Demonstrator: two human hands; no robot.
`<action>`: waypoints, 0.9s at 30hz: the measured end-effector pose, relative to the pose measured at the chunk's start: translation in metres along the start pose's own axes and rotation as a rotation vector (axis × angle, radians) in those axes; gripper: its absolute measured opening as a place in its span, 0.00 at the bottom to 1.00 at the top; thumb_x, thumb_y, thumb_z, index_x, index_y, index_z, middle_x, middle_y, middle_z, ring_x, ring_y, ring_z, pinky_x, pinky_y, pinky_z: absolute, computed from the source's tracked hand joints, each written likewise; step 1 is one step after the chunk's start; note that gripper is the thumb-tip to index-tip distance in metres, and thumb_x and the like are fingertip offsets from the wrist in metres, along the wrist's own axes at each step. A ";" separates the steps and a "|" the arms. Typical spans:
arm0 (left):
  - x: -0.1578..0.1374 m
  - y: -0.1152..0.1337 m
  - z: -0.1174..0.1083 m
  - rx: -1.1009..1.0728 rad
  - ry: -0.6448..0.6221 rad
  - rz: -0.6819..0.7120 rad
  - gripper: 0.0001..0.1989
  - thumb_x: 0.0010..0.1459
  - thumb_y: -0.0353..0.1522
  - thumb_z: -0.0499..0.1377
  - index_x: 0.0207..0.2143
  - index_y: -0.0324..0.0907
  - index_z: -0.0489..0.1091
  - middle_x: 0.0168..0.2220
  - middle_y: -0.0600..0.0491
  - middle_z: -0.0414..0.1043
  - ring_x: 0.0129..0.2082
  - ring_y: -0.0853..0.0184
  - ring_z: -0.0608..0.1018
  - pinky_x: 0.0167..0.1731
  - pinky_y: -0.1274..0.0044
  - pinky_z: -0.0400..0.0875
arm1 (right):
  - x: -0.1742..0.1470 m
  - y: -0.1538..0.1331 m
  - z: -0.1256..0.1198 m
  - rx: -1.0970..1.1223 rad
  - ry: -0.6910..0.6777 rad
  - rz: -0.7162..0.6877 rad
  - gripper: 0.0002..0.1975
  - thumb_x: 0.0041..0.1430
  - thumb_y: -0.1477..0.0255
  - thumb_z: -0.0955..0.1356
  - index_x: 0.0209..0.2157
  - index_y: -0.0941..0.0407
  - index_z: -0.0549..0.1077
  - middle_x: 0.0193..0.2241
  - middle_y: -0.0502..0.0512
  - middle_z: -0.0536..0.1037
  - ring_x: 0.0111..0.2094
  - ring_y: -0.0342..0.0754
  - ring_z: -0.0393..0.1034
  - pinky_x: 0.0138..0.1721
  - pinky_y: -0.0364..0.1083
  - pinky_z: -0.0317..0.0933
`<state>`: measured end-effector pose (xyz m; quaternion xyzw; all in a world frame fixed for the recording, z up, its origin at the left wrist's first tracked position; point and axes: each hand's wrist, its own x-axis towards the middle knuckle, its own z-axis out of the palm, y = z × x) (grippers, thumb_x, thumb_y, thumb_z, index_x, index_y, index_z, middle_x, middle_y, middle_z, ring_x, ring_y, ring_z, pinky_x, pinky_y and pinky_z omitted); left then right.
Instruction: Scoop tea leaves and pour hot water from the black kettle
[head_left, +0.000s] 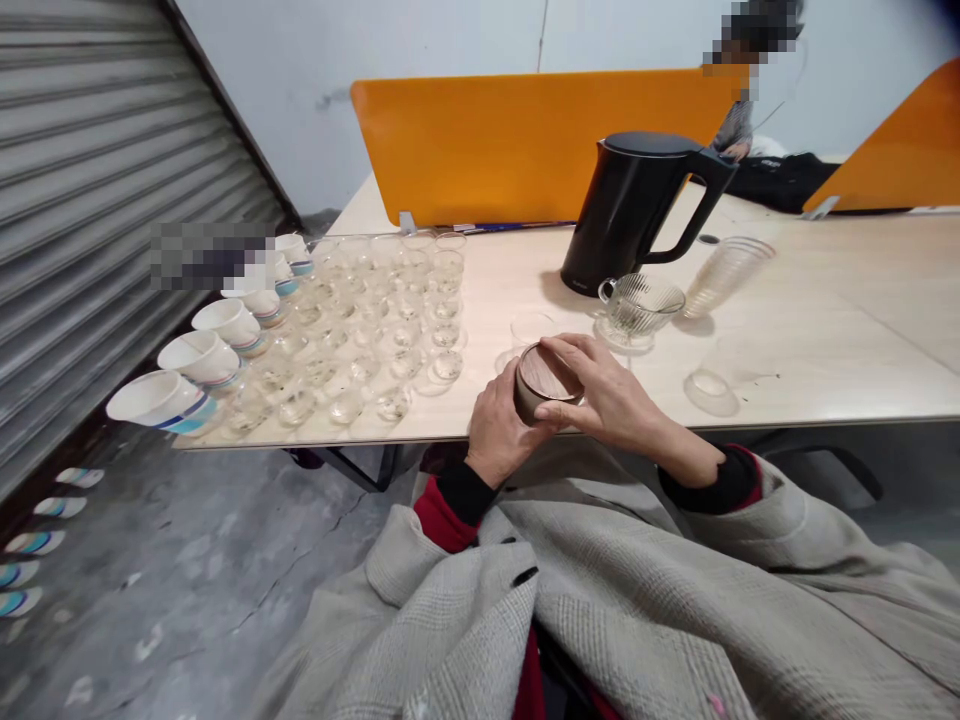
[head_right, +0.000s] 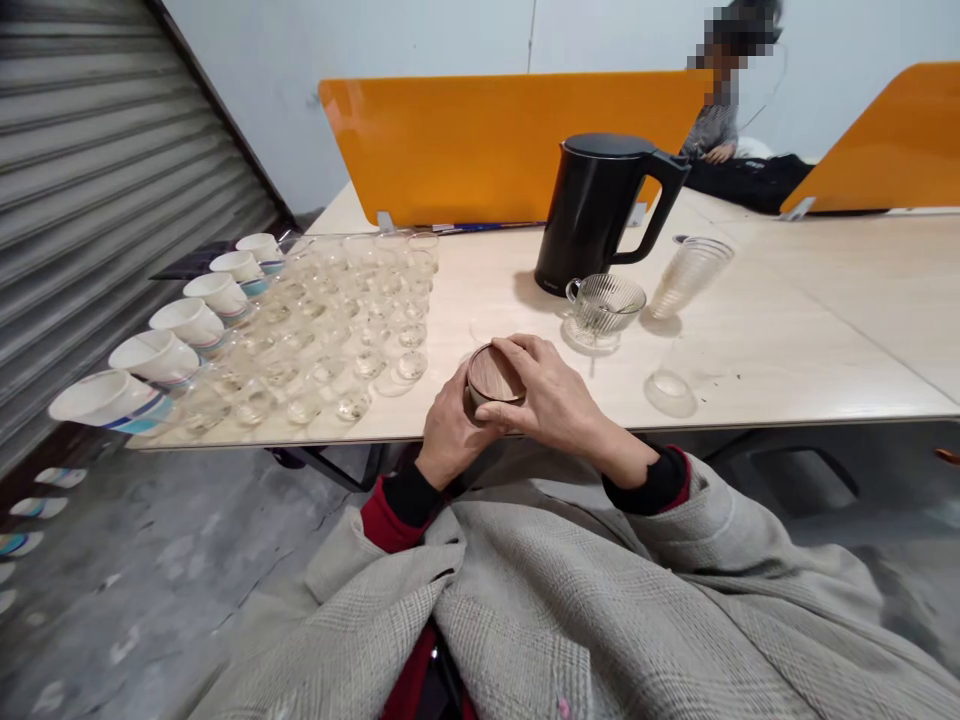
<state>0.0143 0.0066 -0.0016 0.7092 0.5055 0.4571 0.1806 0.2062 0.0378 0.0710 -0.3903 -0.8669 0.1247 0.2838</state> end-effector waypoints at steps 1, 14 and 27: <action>0.001 0.001 0.001 0.007 0.002 -0.016 0.49 0.55 0.49 0.73 0.72 0.46 0.57 0.67 0.40 0.73 0.63 0.45 0.78 0.62 0.54 0.75 | 0.000 -0.001 0.001 -0.012 0.015 -0.005 0.44 0.63 0.41 0.71 0.70 0.54 0.67 0.62 0.70 0.72 0.62 0.70 0.68 0.61 0.69 0.69; 0.000 0.002 0.003 0.071 0.087 -0.112 0.48 0.46 0.47 0.78 0.65 0.46 0.65 0.58 0.41 0.80 0.56 0.45 0.83 0.55 0.55 0.79 | 0.003 -0.002 0.023 0.166 0.278 0.060 0.36 0.70 0.42 0.64 0.67 0.51 0.70 0.61 0.66 0.73 0.62 0.64 0.69 0.65 0.67 0.65; -0.003 0.001 0.003 0.066 0.105 -0.081 0.50 0.45 0.47 0.80 0.65 0.43 0.64 0.58 0.39 0.79 0.59 0.45 0.82 0.60 0.55 0.77 | -0.047 0.077 0.020 -0.211 0.275 0.338 0.34 0.68 0.48 0.66 0.66 0.57 0.72 0.59 0.73 0.75 0.59 0.69 0.71 0.60 0.67 0.68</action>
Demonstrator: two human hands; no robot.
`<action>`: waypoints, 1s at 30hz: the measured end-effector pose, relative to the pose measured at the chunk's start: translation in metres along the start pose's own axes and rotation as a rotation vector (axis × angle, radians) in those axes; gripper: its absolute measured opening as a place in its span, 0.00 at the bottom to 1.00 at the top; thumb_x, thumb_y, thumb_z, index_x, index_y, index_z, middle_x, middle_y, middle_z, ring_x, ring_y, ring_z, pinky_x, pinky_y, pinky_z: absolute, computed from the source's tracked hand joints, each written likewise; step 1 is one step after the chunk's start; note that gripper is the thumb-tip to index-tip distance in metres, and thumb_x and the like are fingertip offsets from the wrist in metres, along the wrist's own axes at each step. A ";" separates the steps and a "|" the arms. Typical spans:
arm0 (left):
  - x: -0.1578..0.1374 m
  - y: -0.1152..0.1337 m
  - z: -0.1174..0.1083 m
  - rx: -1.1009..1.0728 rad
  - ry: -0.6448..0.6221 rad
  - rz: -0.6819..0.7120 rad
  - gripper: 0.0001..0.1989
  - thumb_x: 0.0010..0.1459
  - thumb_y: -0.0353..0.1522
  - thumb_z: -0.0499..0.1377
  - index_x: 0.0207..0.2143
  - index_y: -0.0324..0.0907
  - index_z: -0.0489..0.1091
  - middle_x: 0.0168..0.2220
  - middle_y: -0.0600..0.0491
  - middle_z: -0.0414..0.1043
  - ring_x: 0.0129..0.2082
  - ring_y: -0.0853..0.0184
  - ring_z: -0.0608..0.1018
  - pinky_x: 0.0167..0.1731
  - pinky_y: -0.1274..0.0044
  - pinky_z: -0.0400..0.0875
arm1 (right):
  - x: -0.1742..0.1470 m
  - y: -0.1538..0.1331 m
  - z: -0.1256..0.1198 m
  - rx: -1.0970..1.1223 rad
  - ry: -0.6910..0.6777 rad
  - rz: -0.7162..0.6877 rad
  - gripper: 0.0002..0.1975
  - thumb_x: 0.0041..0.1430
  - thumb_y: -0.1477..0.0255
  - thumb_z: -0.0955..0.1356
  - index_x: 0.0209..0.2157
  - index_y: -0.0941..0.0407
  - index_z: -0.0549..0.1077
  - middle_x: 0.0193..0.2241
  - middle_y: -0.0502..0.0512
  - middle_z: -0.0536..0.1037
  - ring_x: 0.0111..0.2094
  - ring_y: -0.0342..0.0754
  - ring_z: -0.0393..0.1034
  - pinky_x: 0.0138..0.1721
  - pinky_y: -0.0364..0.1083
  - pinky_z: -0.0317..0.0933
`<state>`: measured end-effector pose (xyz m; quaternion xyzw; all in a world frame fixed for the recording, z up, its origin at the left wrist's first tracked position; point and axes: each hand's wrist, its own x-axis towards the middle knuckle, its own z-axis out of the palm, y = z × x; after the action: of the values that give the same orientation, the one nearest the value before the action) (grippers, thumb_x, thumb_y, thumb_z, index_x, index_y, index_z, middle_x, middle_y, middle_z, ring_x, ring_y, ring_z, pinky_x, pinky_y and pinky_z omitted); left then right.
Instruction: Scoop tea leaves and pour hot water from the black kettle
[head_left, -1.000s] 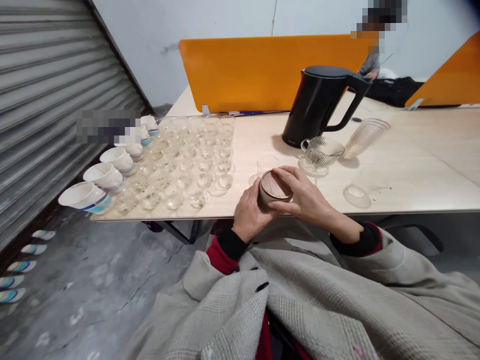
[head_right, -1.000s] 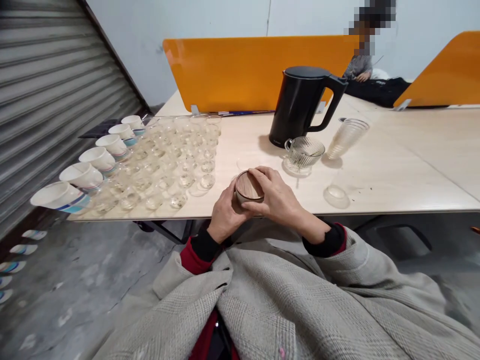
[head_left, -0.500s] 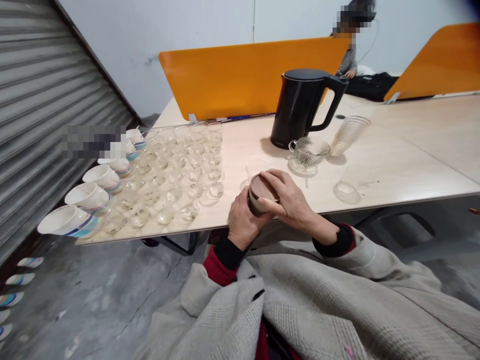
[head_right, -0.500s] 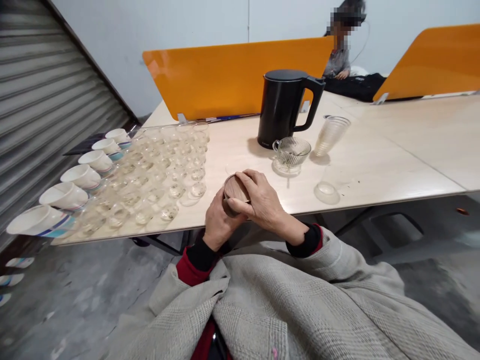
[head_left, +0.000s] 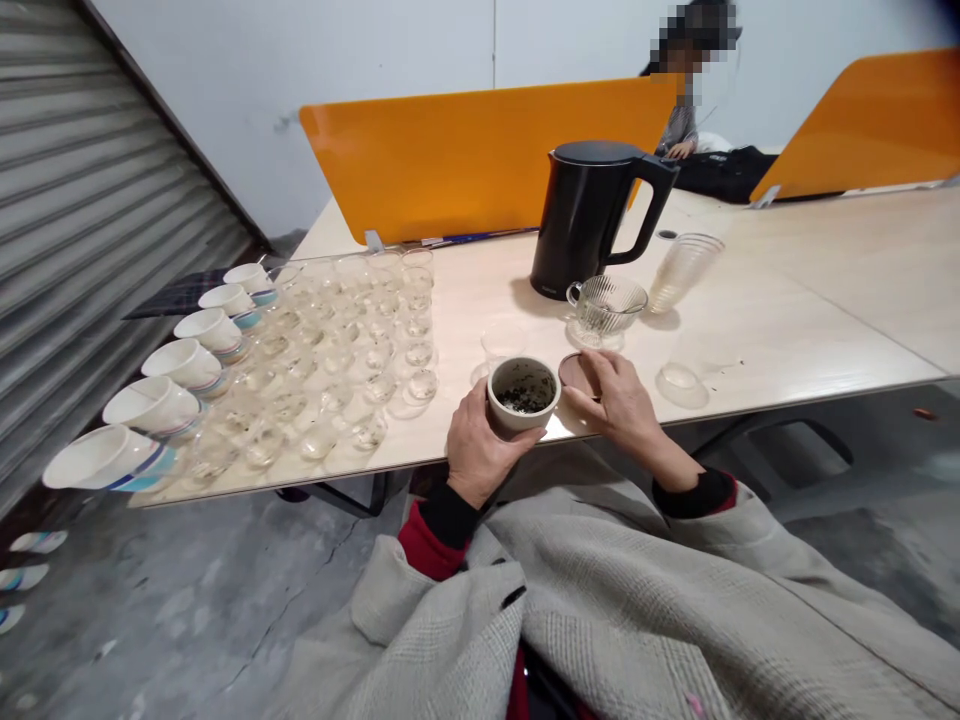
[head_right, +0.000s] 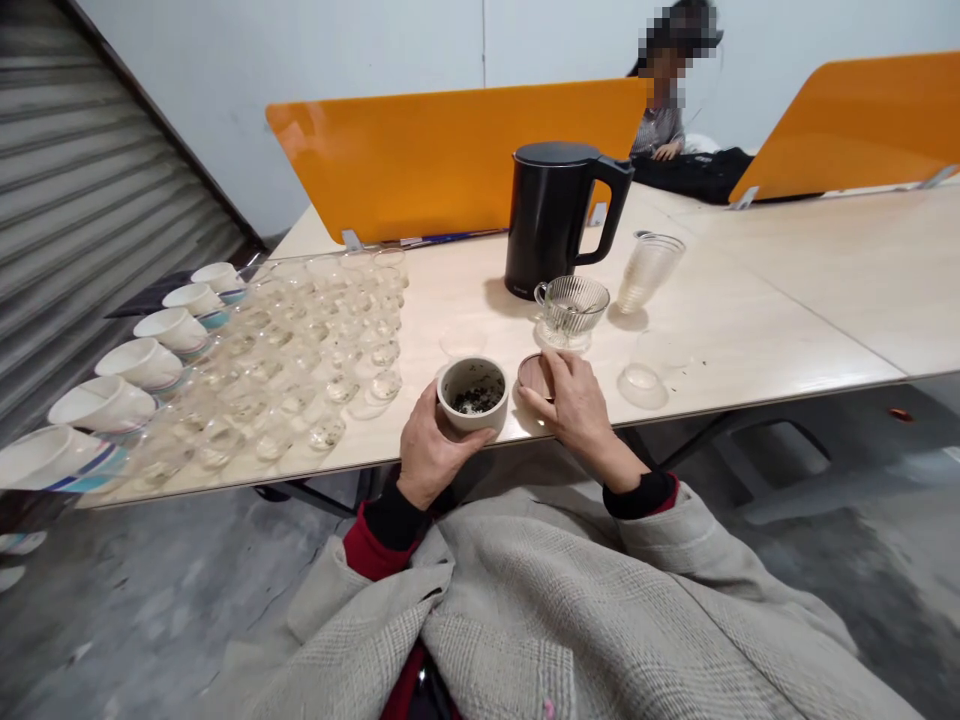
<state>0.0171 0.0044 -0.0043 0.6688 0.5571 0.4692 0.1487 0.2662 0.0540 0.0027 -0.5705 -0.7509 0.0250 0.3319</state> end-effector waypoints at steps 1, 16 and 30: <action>0.000 0.000 0.000 0.006 -0.002 0.003 0.50 0.45 0.46 0.80 0.65 0.43 0.64 0.58 0.39 0.79 0.59 0.45 0.82 0.60 0.55 0.77 | -0.001 0.004 0.004 -0.040 -0.048 -0.003 0.35 0.68 0.49 0.67 0.66 0.57 0.72 0.60 0.73 0.74 0.58 0.70 0.71 0.59 0.68 0.68; -0.002 -0.002 -0.001 0.099 0.007 0.043 0.52 0.43 0.50 0.80 0.66 0.45 0.63 0.57 0.42 0.79 0.54 0.47 0.83 0.55 0.58 0.79 | 0.048 0.034 -0.028 0.195 0.404 0.258 0.29 0.63 0.52 0.73 0.58 0.54 0.72 0.31 0.50 0.80 0.29 0.52 0.76 0.39 0.55 0.73; -0.003 0.000 -0.002 0.128 -0.005 0.040 0.53 0.43 0.52 0.80 0.66 0.46 0.63 0.58 0.43 0.79 0.54 0.48 0.84 0.54 0.60 0.79 | 0.066 0.002 -0.058 0.357 0.632 0.127 0.11 0.69 0.70 0.67 0.41 0.58 0.81 0.25 0.52 0.78 0.23 0.45 0.72 0.29 0.47 0.65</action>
<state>0.0156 0.0013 -0.0043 0.6892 0.5721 0.4338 0.0975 0.2903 0.0925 0.0777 -0.5285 -0.5580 -0.0012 0.6398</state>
